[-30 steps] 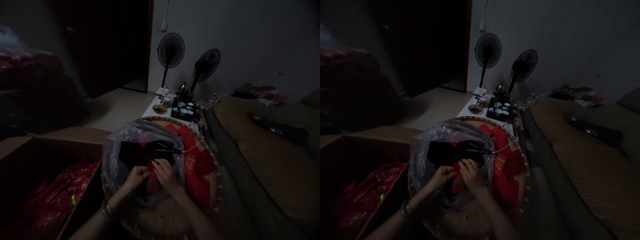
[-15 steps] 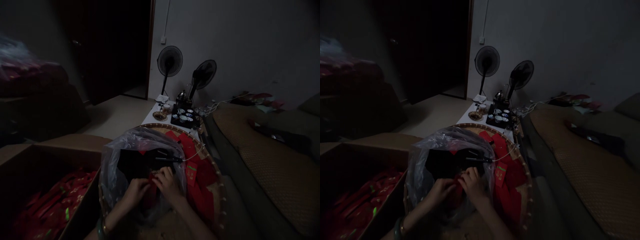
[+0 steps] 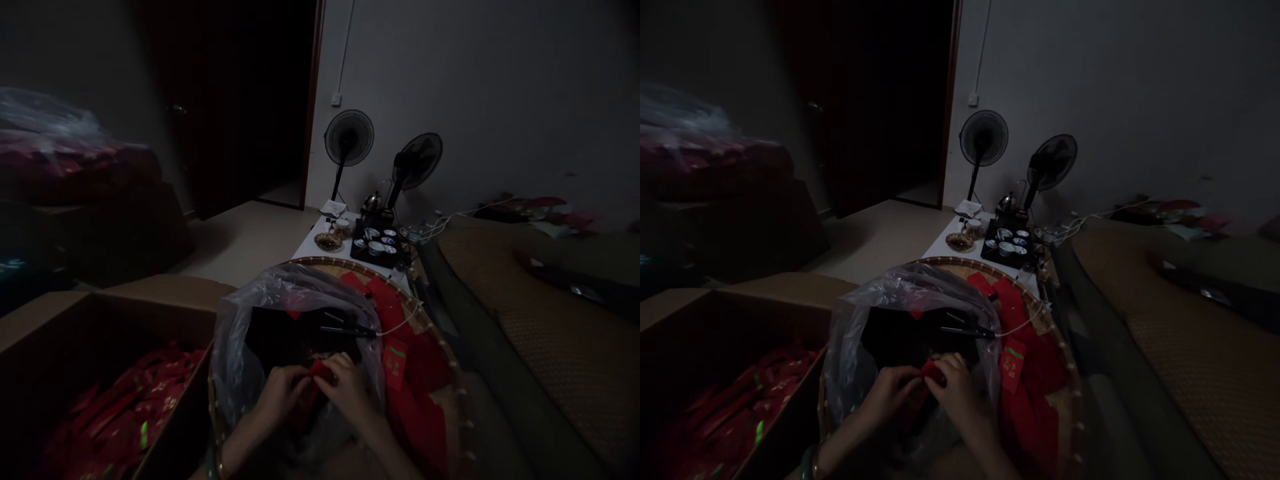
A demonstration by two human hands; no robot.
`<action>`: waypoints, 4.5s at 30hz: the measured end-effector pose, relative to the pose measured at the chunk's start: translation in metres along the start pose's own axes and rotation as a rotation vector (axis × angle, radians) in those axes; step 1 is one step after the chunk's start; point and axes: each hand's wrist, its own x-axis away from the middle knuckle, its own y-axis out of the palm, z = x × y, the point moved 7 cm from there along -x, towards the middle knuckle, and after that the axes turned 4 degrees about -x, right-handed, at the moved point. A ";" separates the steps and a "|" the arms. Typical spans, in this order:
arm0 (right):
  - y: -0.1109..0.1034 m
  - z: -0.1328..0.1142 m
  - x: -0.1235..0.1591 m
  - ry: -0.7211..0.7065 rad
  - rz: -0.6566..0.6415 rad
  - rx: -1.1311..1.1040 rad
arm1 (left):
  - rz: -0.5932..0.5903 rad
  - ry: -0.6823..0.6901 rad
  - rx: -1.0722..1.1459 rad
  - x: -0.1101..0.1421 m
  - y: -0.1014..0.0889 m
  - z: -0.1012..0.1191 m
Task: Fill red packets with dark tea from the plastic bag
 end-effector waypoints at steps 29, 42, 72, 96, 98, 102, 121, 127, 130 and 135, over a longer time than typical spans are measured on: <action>0.015 0.020 0.019 0.454 -0.212 -0.553 | -0.194 -0.159 0.764 -0.007 0.015 -0.037; 0.046 0.022 0.035 0.666 -0.567 -1.029 | -0.402 -0.155 0.798 0.005 0.015 -0.043; 0.035 0.063 0.008 0.694 -0.396 -0.641 | 0.201 0.088 -0.342 0.009 -0.034 -0.038; 0.088 0.016 0.024 0.146 -0.813 0.193 | 0.273 0.171 -0.250 0.012 -0.069 -0.026; 0.088 0.015 0.024 0.113 -0.814 0.201 | 0.251 0.186 -0.277 0.011 -0.069 -0.027; 0.085 0.019 0.020 0.118 -0.777 0.183 | 0.197 0.199 -0.296 0.010 -0.068 -0.029; 0.066 0.053 0.006 0.492 -0.332 -0.383 | 0.177 -0.014 -0.234 0.005 -0.076 -0.027; 0.070 0.055 0.030 1.047 -0.275 -1.267 | 0.137 -0.049 -0.238 0.003 -0.071 -0.027; 0.063 0.046 0.028 1.096 -0.205 -1.521 | 0.151 -0.072 -0.237 0.001 -0.071 -0.028; 0.056 0.036 0.026 1.160 -0.098 -1.764 | 0.220 -0.063 -0.235 -0.002 -0.073 -0.030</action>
